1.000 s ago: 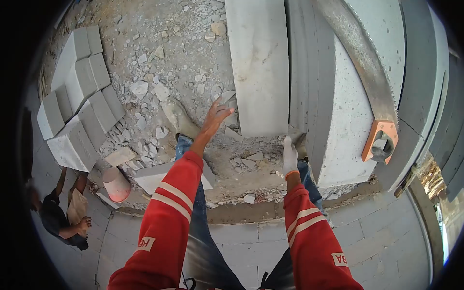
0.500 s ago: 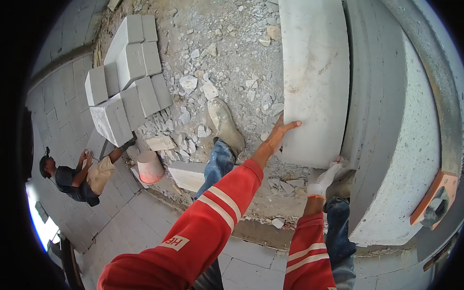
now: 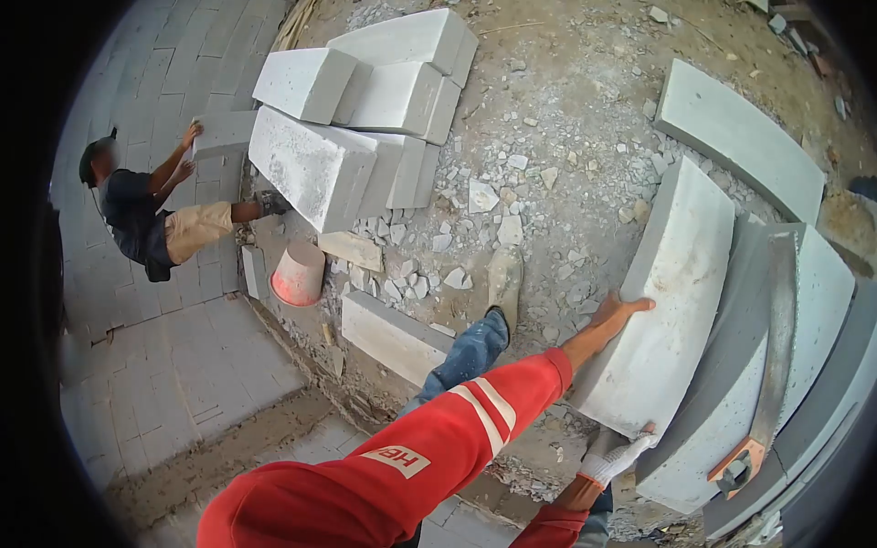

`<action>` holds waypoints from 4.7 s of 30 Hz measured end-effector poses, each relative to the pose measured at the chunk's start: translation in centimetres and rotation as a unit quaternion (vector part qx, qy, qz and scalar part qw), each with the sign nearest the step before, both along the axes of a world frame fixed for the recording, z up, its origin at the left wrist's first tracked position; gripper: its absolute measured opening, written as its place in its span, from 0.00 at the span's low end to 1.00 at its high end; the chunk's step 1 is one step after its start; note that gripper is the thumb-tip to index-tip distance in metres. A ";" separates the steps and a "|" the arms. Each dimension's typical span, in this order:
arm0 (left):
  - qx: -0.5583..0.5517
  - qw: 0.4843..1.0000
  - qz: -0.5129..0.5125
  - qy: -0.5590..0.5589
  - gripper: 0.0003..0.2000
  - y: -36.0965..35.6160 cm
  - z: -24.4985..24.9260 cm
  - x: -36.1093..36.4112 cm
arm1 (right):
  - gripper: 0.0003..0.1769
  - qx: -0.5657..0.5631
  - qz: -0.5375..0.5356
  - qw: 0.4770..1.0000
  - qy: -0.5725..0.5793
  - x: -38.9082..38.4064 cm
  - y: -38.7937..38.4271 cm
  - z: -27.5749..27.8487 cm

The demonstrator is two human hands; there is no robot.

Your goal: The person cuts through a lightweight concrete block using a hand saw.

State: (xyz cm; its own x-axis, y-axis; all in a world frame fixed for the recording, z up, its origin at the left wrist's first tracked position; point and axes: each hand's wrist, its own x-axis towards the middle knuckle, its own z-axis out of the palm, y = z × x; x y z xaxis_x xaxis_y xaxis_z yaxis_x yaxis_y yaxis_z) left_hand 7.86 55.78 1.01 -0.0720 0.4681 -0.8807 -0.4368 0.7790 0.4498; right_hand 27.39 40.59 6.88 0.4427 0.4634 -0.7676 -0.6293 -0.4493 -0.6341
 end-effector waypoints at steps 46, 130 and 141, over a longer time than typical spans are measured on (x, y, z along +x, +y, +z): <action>-0.250 0.739 0.296 0.551 0.37 -26.1 17.7 -67.1 | 0.58 0.069 0.740 0.658 -0.123 -46.1 11.5 16.9; -0.184 0.789 0.002 0.586 0.48 0.9 25.3 -80.8 | 0.48 0.078 0.350 0.916 0.180 -49.4 28.5 10.8; -0.161 0.638 0.009 0.753 0.35 -10.7 20.5 -60.7 | 0.51 0.105 0.363 0.892 0.247 -63.7 26.8 13.7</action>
